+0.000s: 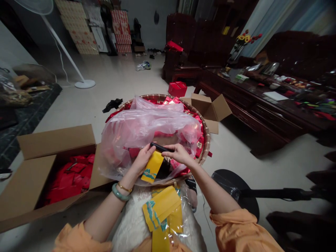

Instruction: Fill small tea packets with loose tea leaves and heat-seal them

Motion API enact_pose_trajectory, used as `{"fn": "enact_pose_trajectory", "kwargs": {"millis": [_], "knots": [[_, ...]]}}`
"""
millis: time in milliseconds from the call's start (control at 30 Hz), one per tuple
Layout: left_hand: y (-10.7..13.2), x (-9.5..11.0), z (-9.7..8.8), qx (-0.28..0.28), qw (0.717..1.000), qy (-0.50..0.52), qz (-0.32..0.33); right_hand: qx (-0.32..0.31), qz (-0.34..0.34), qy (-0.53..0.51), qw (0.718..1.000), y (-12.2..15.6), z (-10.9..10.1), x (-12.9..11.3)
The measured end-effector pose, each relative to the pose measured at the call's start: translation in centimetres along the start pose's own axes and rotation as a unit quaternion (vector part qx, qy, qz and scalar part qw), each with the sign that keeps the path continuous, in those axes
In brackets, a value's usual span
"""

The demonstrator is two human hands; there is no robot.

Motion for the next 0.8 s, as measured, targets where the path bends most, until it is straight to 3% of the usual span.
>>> {"fn": "enact_pose_trajectory", "kwargs": {"millis": [200, 800], "knots": [[-1.03, 0.61, 0.04, 0.024, 0.999, 0.034, 0.029, 0.013, -0.001, 0.014, 1.000, 0.08, 0.16, -0.33], [-0.99, 0.89, -0.20, 0.072, 0.993, -0.039, 0.081, 0.023, -0.005, 0.030, 0.999, 0.20, 0.59, 0.30]]}}
Point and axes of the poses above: each hand's wrist, its own y-axis away from the middle knuckle, its own z-axis out of the palm, x = y × z, the point moved 4 cm from there along -y, towards the middle knuckle, and after that the axes turned 8 degrees about -z, right-handed, at the moved point
